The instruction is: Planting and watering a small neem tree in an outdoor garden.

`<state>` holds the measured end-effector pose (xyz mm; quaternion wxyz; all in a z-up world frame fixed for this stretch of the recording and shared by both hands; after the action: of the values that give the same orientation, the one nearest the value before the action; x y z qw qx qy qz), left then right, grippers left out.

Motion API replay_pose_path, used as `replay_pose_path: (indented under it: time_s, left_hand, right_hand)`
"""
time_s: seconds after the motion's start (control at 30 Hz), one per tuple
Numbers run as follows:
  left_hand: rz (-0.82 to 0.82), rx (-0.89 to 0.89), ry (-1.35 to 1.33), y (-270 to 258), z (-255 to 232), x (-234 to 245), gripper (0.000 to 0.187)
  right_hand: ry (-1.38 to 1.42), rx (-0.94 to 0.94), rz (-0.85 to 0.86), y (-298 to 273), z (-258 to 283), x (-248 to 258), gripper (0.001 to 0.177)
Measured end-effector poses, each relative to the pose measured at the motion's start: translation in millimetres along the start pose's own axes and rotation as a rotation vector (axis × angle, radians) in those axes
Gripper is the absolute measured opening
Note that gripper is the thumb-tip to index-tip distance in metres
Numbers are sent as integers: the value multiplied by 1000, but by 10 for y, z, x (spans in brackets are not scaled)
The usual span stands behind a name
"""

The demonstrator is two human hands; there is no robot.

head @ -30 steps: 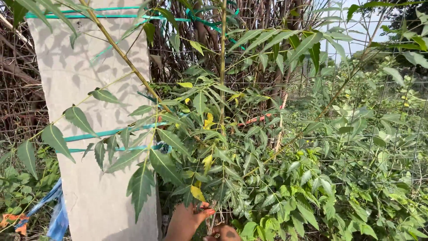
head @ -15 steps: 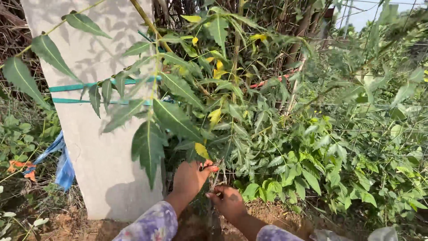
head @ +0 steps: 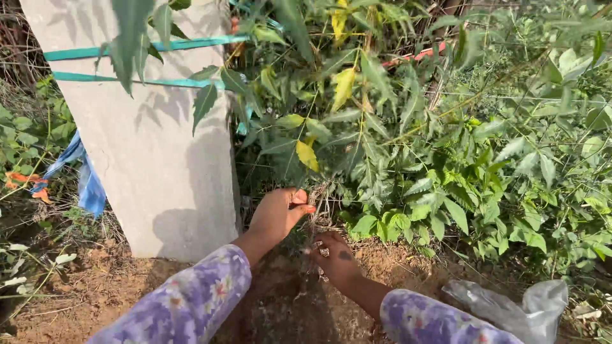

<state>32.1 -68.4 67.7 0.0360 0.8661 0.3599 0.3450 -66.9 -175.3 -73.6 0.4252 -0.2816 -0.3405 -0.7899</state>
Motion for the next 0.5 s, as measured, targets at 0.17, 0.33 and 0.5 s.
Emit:
replay_pose_path:
  time_s: [0.17,0.33,0.5]
  left_hand:
    - [-54,-49,46,-26,67,-108,30]
    - [-117,-45,74,9,169,-62,33]
    - [53,-99,-293,134,414,-235,24]
  right_hand:
    - [-7,-116,37,-28,159,53,36]
    - [-66,142,-89,73,89,-8,31]
    - [-12,31,44,-153,92,-218,51]
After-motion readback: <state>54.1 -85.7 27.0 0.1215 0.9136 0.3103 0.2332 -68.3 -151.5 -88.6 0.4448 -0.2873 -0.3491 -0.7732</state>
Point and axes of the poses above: each hand's wrist, its own y-axis towards the middle knuckle, its own x-axis out of the back of the hand, z = x × y, the point moved 10 cm from there along y, towards the middle knuckle, and after that the axes turned 11 degrees about x, right-handed, at the moved point
